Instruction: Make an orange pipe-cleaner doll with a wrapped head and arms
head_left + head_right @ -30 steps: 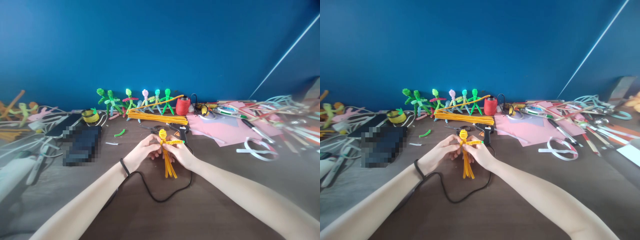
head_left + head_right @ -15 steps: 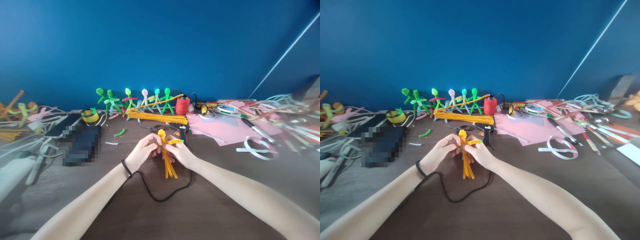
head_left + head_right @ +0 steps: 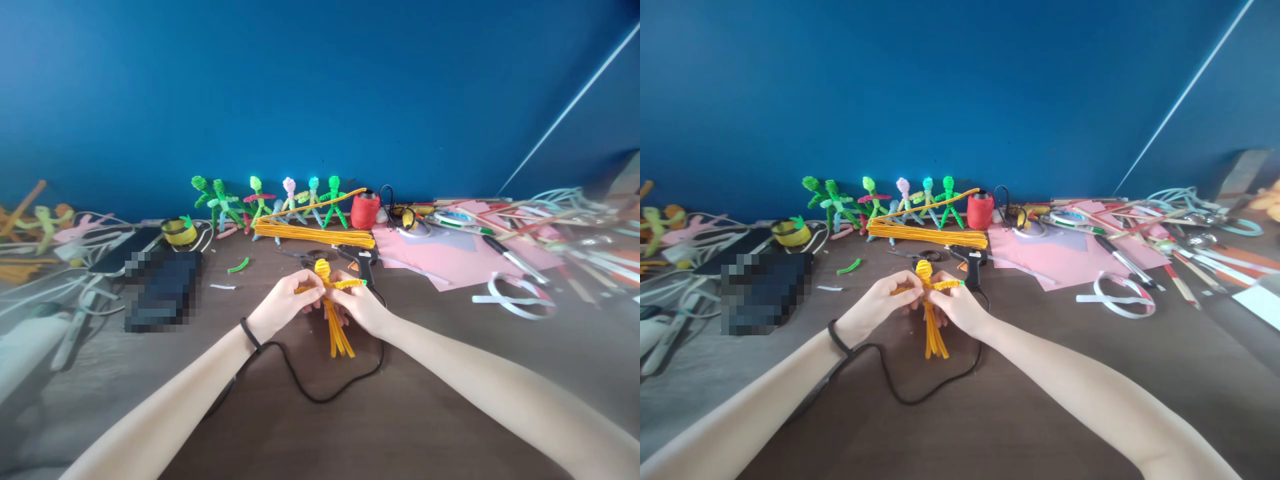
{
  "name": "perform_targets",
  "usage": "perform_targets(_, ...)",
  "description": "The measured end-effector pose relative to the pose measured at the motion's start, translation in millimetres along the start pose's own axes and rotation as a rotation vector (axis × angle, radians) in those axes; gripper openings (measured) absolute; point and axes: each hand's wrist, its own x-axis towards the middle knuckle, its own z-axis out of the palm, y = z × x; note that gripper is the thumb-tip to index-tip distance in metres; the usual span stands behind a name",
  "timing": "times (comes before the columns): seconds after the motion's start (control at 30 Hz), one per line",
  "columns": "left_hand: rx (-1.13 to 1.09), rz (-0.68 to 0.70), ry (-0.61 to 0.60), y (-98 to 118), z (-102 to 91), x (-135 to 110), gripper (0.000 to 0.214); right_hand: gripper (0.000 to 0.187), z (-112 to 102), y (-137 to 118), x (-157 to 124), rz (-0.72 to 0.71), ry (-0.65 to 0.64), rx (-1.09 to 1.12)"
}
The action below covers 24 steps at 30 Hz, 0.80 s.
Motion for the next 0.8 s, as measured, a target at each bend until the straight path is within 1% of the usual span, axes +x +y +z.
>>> perform_targets(0.17,0.153,0.025,0.027,2.9,0.6,-0.2,0.008,0.011,0.6,-0.5,0.1,0.008,-0.003,0.012)
perform_targets(0.3,0.231,0.055,0.032,2.7,2.0,-0.2,0.002,0.014,0.5,0.5,0.9,0.014,-0.001,0.046)
perform_targets(0.47,0.286,0.173,0.07,-7.1,0.9,0.5,0.014,0.017,-1.2,2.9,1.5,0.003,-0.017,0.078)
perform_targets(0.63,0.505,0.168,0.125,-7.4,-1.8,-0.8,0.017,0.019,-1.9,3.9,2.3,0.013,-0.029,0.102)
perform_targets(0.8,0.747,0.138,0.123,0.4,-1.6,-3.1,0.009,0.02,-2.6,3.7,2.5,0.018,-0.05,0.122)
